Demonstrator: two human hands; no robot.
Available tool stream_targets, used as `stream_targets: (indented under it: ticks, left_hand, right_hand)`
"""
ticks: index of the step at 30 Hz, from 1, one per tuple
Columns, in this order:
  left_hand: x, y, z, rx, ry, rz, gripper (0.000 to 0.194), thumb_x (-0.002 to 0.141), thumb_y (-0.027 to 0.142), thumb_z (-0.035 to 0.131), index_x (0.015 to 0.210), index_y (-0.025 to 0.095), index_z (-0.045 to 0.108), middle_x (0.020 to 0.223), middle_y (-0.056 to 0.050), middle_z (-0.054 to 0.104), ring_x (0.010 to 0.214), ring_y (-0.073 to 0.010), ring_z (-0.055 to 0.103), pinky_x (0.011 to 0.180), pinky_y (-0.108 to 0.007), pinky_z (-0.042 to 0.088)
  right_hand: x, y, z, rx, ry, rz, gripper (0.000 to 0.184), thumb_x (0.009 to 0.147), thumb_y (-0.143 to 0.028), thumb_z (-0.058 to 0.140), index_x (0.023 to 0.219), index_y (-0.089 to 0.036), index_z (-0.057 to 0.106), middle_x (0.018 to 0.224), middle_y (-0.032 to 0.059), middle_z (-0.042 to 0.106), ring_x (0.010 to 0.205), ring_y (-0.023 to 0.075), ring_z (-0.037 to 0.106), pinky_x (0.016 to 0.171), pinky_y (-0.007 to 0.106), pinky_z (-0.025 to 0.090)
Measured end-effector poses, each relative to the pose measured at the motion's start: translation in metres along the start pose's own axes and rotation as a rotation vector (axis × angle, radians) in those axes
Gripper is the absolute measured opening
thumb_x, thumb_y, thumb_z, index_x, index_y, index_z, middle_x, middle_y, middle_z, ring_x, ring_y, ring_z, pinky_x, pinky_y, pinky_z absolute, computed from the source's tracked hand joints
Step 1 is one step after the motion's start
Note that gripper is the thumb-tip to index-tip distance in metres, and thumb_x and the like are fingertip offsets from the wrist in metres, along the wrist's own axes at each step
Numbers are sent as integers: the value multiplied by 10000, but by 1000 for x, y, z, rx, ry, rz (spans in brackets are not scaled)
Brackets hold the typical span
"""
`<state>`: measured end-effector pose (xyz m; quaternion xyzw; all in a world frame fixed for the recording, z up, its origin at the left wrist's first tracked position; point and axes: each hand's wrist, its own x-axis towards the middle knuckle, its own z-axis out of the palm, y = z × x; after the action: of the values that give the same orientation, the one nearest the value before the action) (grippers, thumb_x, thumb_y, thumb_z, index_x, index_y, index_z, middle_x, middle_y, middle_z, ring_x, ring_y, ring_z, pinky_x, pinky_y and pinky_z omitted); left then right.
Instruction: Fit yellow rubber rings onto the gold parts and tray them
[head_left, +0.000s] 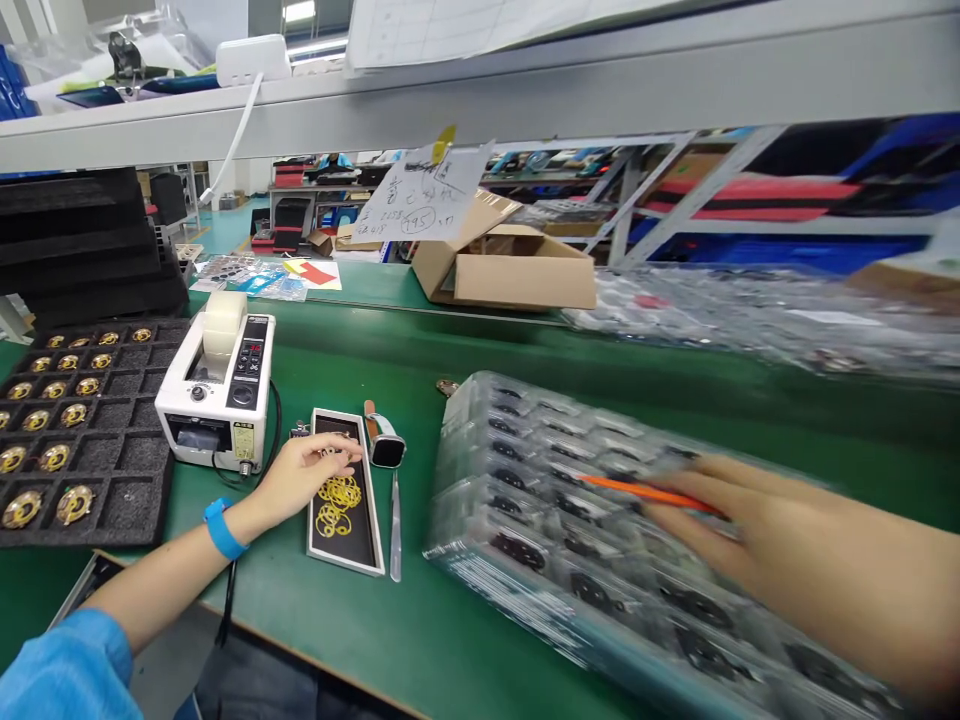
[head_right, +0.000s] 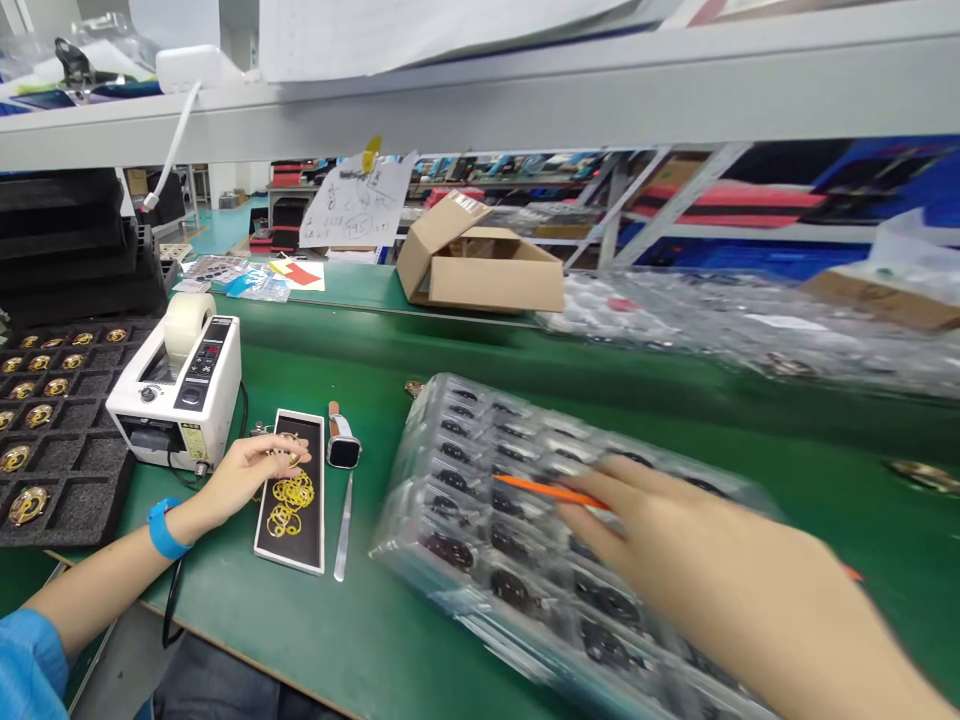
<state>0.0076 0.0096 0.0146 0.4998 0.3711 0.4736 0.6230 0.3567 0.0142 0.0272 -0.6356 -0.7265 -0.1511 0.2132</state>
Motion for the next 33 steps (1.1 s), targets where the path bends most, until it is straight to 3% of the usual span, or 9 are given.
stream_targets:
  ticks: [2,5,9,14,20,23,26,29,33]
  left_hand:
    - [-1,2,0,2,-19,-41,328,681,454,708,706,127,702,924,-93,680,1003,-249,618,890,-371,501]
    - [-2,5,1,-30,-63,-100,455,663,560,691,631,106,676,849,-89,663,893,-215,630,863,-349,498]
    - [-2,10,1,-130,-62,-121,418,674,523,694,632,108,661,699,-47,622,720,-147,588,773,-297,495]
    - [-2,11,0,-163,-9,-137,251,665,361,706,651,116,649,685,-24,600,684,-126,555,736,-280,476]
    - [-5,11,3,-118,19,-124,242,728,328,657,603,126,612,711,-32,622,730,-143,598,785,-307,505]
    - [-6,14,3,-141,-5,-63,131,767,274,635,833,169,677,971,-50,677,966,-196,629,922,-363,487]
    - [-8,13,0,-115,-70,-5,383,803,227,616,1182,283,596,1227,-43,617,1188,-233,541,1010,-402,443]
    - [-10,10,-1,-62,-149,50,443,852,253,587,1283,328,519,1355,-44,532,1271,-257,470,1031,-427,436]
    - [-11,8,1,-1,-195,80,397,873,279,571,1269,311,545,1327,-52,560,1232,-266,511,1036,-450,441]
  right_hand:
    - [5,-56,-12,-11,96,-224,257,858,-346,481,778,-218,689,798,60,680,548,152,583,389,247,311]
    - [9,-138,-14,117,232,-467,268,900,-169,419,884,-171,687,809,46,680,662,122,614,496,211,421]
    - [8,-195,8,196,401,-560,277,892,-72,408,917,-122,680,768,54,687,643,134,573,530,232,415]
    - [3,-201,27,237,515,-543,264,892,-44,415,964,-101,662,773,63,699,612,146,535,540,254,406]
    - [-1,-197,27,403,572,-547,184,875,-58,475,913,-132,640,792,78,688,655,154,570,575,258,446]
    - [-1,-196,19,751,443,-242,127,866,-107,522,857,-181,625,761,41,636,656,138,572,550,240,448]
    - [0,-195,11,1075,216,77,135,854,-205,550,737,-199,618,709,8,573,566,116,493,489,236,401]
    - [2,-195,9,1237,68,195,141,797,-263,595,687,-199,657,724,6,562,525,97,414,486,240,365]
    - [5,-196,11,1311,-29,290,110,708,-278,654,638,-195,674,778,21,577,534,93,383,505,248,346]
